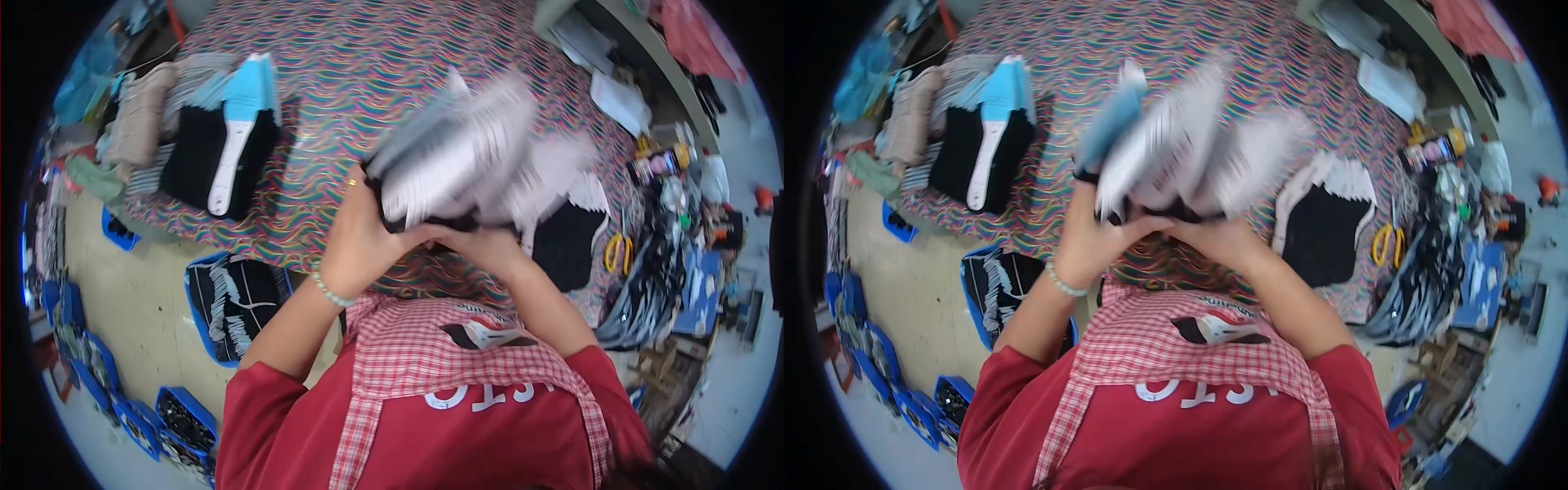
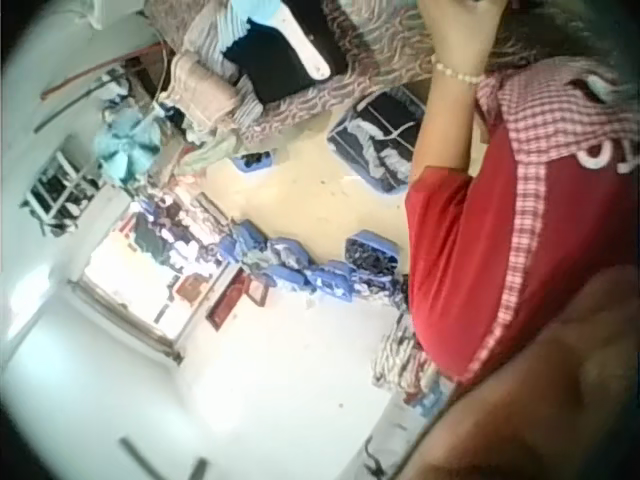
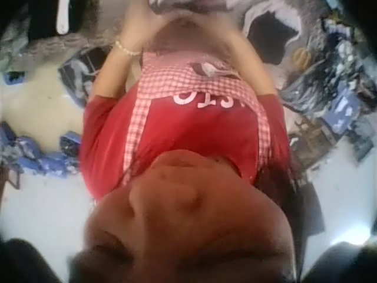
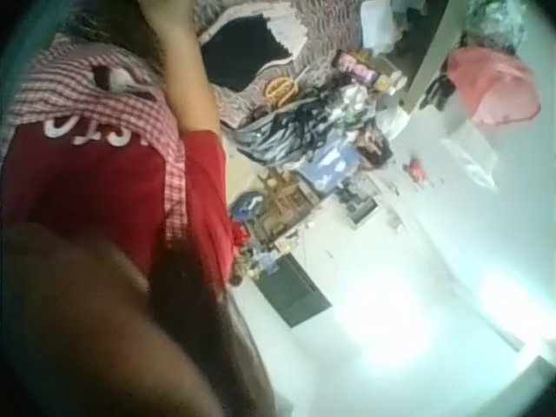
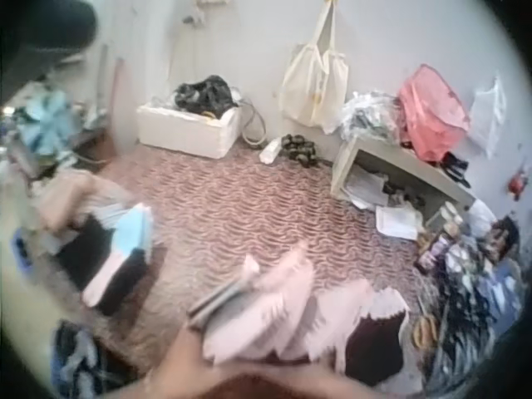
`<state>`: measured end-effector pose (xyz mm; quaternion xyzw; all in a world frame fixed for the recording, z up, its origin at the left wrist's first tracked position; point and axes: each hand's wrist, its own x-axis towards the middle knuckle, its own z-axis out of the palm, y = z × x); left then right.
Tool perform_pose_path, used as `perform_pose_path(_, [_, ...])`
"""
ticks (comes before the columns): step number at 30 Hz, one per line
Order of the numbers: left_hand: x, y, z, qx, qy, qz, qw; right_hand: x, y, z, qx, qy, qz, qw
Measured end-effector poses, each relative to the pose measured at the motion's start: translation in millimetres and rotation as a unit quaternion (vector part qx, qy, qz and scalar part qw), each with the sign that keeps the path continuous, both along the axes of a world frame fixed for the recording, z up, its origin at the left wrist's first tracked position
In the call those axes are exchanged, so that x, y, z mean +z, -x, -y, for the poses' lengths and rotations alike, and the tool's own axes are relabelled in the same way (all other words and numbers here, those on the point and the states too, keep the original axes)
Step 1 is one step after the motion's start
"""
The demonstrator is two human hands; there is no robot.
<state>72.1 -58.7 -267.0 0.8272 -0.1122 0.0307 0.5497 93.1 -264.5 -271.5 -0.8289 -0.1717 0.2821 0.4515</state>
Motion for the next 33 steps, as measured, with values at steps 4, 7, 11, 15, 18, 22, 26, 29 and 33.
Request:
perform_pose_path(4, [-40.9, -26.3, 5.9, 0.029, -0.218, -0.028, 0.975, -24.2, -12.5, -6.3, -0.13, 0.039, 0.126, 0.983])
perform_pose_path(7, [-47.8, -38.0, 3.8, -0.003, -0.134, -0.087, 0.987, -27.4, -4.6, 2.8, -0.18, -0.057, 0.022, 0.982])
perform_pose_path(11, [-53.9, -42.0, 6.7, -0.047, -0.056, -0.216, 0.974, -55.3, 17.9, 14.4, -0.255, -0.143, 0.037, 0.956])
perform_pose_path(15, [-40.5, -37.6, 40.0, -0.082, -0.011, -0.297, 0.951, -51.1, 32.6, 37.3, -0.26, 0.061, 0.21, 0.94])
perform_pose_path(18, [-23.2, -26.5, 85.3, -0.124, -0.015, -0.255, 0.959, -20.1, 52.0, 74.2, -0.246, 0.147, 0.208, 0.935])
perform_pose_path(22, [-52.5, -25.2, 111.4, -0.157, -0.135, -0.127, 0.97, 23.4, 83.7, 137.7, -0.252, 0.164, 0.298, 0.906])
perform_pose_path(26, [-57.1, -21.6, 124.1, -0.126, -0.214, -0.053, 0.967, 10.0, 100.1, 245.1, -0.513, 0.162, 0.213, 0.816])
perform_pose_path(29, [-57.0, -25.2, 138.9, -0.128, -0.192, -0.063, 0.971, -56.8, 116.7, 254.1, -0.462, 0.252, 0.148, 0.837])
perform_pose_path(33, [-37.3, -45.3, 117.7, -0.18, -0.124, -0.228, 0.949, -50.9, 123.5, 225.4, -0.53, 0.05, 0.185, 0.826])
